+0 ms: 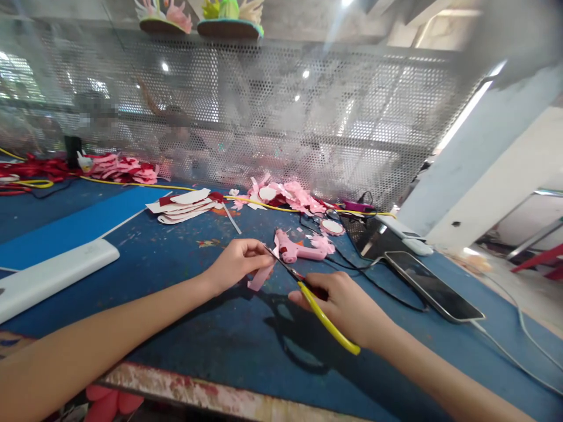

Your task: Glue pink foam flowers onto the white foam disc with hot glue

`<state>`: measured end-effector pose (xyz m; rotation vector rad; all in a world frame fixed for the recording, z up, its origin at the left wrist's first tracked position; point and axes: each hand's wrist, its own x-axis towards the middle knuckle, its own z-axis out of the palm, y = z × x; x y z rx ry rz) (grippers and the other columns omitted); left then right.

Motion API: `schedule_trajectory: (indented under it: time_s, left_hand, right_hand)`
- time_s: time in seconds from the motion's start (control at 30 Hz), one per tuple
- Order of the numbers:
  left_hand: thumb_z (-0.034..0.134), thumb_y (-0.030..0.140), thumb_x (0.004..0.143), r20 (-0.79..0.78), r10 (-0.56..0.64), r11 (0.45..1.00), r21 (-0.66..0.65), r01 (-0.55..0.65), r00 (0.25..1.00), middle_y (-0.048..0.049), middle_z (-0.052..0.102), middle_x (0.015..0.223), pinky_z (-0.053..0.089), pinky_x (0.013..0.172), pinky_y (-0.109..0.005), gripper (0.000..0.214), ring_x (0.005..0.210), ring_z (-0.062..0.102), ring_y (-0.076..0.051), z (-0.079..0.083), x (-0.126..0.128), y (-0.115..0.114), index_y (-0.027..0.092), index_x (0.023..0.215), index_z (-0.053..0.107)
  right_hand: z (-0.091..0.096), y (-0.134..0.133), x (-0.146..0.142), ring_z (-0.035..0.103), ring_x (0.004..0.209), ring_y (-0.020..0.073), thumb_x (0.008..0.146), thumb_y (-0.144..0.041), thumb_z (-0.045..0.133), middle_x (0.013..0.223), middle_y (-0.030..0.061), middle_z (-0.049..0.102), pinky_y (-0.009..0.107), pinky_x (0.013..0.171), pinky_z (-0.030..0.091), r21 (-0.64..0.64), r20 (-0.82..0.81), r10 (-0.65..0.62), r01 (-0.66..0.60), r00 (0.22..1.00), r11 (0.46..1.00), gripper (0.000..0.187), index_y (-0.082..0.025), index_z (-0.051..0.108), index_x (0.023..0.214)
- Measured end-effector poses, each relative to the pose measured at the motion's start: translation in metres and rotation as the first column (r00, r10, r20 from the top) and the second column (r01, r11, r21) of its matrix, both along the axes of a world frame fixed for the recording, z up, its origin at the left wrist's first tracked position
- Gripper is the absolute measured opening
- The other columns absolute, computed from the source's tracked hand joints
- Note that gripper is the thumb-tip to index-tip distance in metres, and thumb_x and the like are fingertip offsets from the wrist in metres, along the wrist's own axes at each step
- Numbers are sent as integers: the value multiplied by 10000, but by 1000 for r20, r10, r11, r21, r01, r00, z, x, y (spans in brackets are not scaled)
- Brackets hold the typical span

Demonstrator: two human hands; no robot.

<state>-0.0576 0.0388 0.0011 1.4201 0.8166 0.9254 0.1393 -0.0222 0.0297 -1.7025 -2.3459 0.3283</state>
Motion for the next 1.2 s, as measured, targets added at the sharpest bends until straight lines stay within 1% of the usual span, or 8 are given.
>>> schedule_trajectory:
  time_s: [0.17,0.3,0.4,0.5,0.63,0.77,0.97,1.2]
  left_hand:
    - [696,189,646,53,-18,979,202,7,998,-25,596,985,445,755,-238,377,842,576,-132,3,-3,1,206,993,550]
    - [657,212,708,43,-160,944,299,140,986,-44,595,1067,416,848,-255,180,1013,536,-173,8,-4,-2,198,887,651]
    - [647,275,720,73,-161,954,267,136,984,-41,655,871,437,776,-250,120,857,585,-164,10,-1,-8,165,758,677]
    - [654,330,713,45,-26,969,246,14,999,-16,649,684,430,645,-216,185,658,569,-124,10,3,-13,148,687,673]
    - [598,398,765,-7,1,966,260,0,1000,-6,635,635,395,559,-190,287,564,533,-93,7,5,-18,137,669,668]
    - [553,416,797,1,-48,972,232,46,999,-11,637,616,393,541,-182,331,543,538,-90,6,6,-19,126,667,646]
    - [541,388,813,-14,-59,958,280,60,998,-8,642,626,398,564,-175,318,568,553,-89,7,6,-19,128,648,619]
    - [534,409,816,-31,-68,953,293,74,997,-14,651,653,402,575,-175,329,602,570,-98,6,4,-18,131,666,625]
  right_hand:
    - [-1,-4,6,243,438,61,756,-623,485,494,-66,258,205,404,182,-261,-335,41,-135,941,956,513,-188,330,533]
    - [1,-10,10,254,342,38,747,-677,443,478,-86,275,184,324,183,-471,-595,-59,-289,802,834,520,-201,319,578]
    - [-2,-12,12,278,333,33,718,-704,457,511,-76,326,185,316,191,-446,-733,-36,-441,679,779,537,-192,356,590]
    - [-9,-11,13,336,405,50,694,-749,434,611,-43,389,212,383,253,-361,-849,15,-600,528,714,577,-173,426,658]
    - [-20,-10,9,404,459,84,652,-841,295,677,-11,431,233,423,293,-308,-920,-13,-699,393,645,693,-171,446,742]
    - [-26,-9,6,374,379,76,612,-880,229,576,-33,408,209,348,264,-309,-935,-55,-731,350,608,737,-178,428,713]
    - [-24,-13,2,296,292,47,584,-860,376,476,-70,385,169,253,229,-338,-941,-190,-717,282,609,675,-187,402,634]
    - [-20,-17,2,256,260,24,542,-864,422,436,-87,375,151,230,196,-417,-907,-248,-650,340,635,689,-179,405,617]
